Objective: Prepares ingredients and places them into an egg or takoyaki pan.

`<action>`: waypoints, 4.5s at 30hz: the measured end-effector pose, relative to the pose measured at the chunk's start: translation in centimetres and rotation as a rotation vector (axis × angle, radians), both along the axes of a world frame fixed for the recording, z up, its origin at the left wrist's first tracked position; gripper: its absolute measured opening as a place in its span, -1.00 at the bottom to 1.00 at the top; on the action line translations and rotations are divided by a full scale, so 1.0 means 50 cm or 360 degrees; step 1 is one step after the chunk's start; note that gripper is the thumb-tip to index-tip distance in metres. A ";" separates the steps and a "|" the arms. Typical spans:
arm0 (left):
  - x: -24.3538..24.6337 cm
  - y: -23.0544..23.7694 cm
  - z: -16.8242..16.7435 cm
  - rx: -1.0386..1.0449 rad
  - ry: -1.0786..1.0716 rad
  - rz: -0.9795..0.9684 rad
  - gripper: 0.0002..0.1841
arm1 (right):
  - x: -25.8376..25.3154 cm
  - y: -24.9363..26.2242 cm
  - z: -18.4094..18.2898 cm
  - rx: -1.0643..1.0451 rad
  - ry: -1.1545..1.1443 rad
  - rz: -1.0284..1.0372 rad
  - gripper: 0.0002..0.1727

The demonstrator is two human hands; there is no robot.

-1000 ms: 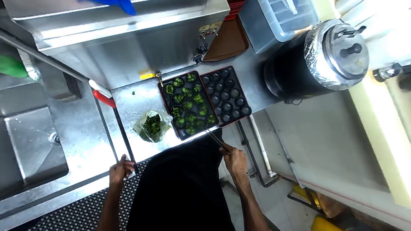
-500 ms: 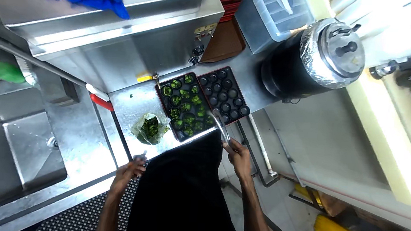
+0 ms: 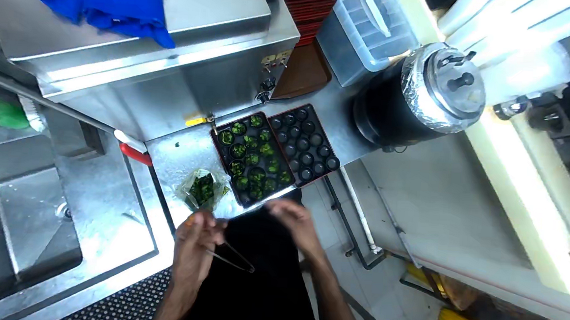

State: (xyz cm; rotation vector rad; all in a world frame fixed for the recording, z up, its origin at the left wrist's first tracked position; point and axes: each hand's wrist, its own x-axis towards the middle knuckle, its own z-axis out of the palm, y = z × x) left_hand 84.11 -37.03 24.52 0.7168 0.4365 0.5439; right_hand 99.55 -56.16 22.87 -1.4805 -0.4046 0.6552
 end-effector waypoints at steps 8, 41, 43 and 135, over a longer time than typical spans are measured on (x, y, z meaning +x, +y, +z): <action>-0.087 0.157 0.030 0.0246 0.0106 0.0325 -0.51 | 0.322 -0.246 -0.297 -0.0566 0.0823 -0.1484 -0.55; -0.184 0.190 -0.091 -0.0209 0.0580 0.0680 -0.51 | 0.288 -0.310 -0.357 -0.0327 0.0266 -0.1043 -0.57; -0.179 0.190 -0.095 -0.0221 0.0584 0.0664 -0.51 | 0.278 -0.316 -0.353 -0.0195 0.0280 -0.1054 -0.56; -0.181 0.207 -0.427 -0.0065 0.1739 -0.0240 -0.32 | 0.076 0.088 0.107 -0.1470 -0.0550 0.0845 -0.67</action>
